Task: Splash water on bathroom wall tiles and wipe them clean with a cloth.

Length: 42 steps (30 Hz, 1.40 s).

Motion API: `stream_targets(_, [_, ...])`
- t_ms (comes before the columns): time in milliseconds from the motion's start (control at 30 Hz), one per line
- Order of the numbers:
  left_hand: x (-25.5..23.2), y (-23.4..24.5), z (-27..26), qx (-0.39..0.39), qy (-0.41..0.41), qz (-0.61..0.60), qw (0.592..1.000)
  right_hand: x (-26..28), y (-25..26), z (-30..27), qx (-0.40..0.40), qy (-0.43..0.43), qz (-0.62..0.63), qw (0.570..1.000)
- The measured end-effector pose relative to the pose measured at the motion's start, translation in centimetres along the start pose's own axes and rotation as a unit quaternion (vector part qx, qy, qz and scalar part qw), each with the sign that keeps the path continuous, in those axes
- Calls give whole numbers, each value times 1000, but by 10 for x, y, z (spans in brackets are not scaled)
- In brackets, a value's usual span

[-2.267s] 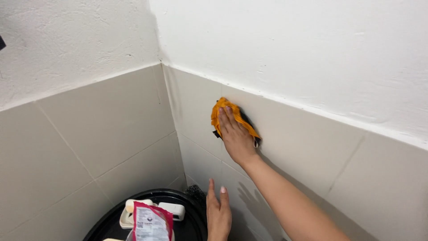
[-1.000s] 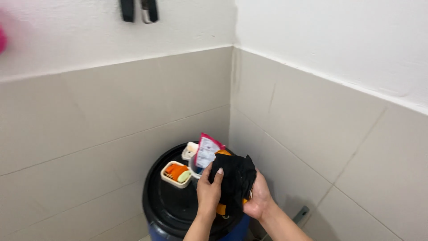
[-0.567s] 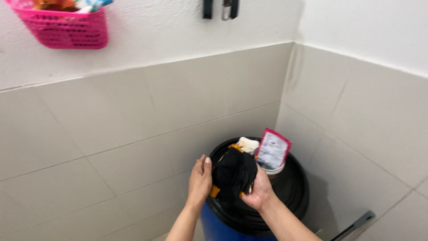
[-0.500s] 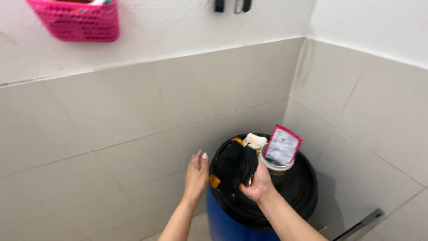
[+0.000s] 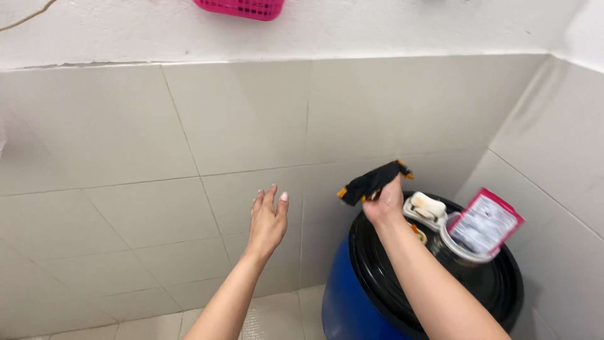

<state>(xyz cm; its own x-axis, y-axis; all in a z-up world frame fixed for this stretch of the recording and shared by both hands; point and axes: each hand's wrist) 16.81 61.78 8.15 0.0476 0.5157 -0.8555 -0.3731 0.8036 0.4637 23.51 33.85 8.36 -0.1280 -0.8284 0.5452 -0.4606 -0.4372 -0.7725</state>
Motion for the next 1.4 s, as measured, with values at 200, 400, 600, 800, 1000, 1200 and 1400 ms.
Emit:
stream_targets(200, [-14,-15,29,2,7,47,999,-14,-84,60,-18,213,-63,975])
stream_targets(400, [-45,-58,57,-23,-5,11,1000,-33,-102,162,41,475,-449,755])
stream_targets(600, [-46,-92,84,-42,39,21,998,-41,-79,160,90,541,-662,511])
stream_targets(800, [-8,-82,80,-105,99,15,990,-18,36,325,-120,600,-559,560])
stream_targets(1000, [53,-57,71,-131,165,54,976,-25,65,258,12,565,-523,638])
stream_targets(1200, [74,-22,61,-147,175,69,971,-100,32,193,143,533,-706,445])
stream_targets(1400, [104,34,66,-165,172,95,967,-212,-46,127,381,486,-724,308])
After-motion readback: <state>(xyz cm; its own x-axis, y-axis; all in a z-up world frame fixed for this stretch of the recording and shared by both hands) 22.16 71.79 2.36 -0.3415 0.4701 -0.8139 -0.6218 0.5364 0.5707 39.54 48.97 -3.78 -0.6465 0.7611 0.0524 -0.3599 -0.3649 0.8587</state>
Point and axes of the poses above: each hand's wrist, its own z-axis towards the middle knuckle, its own y-axis out of the back of the hand, x = y × z, and after that the axes turned 14 degrees about -x, right-handed
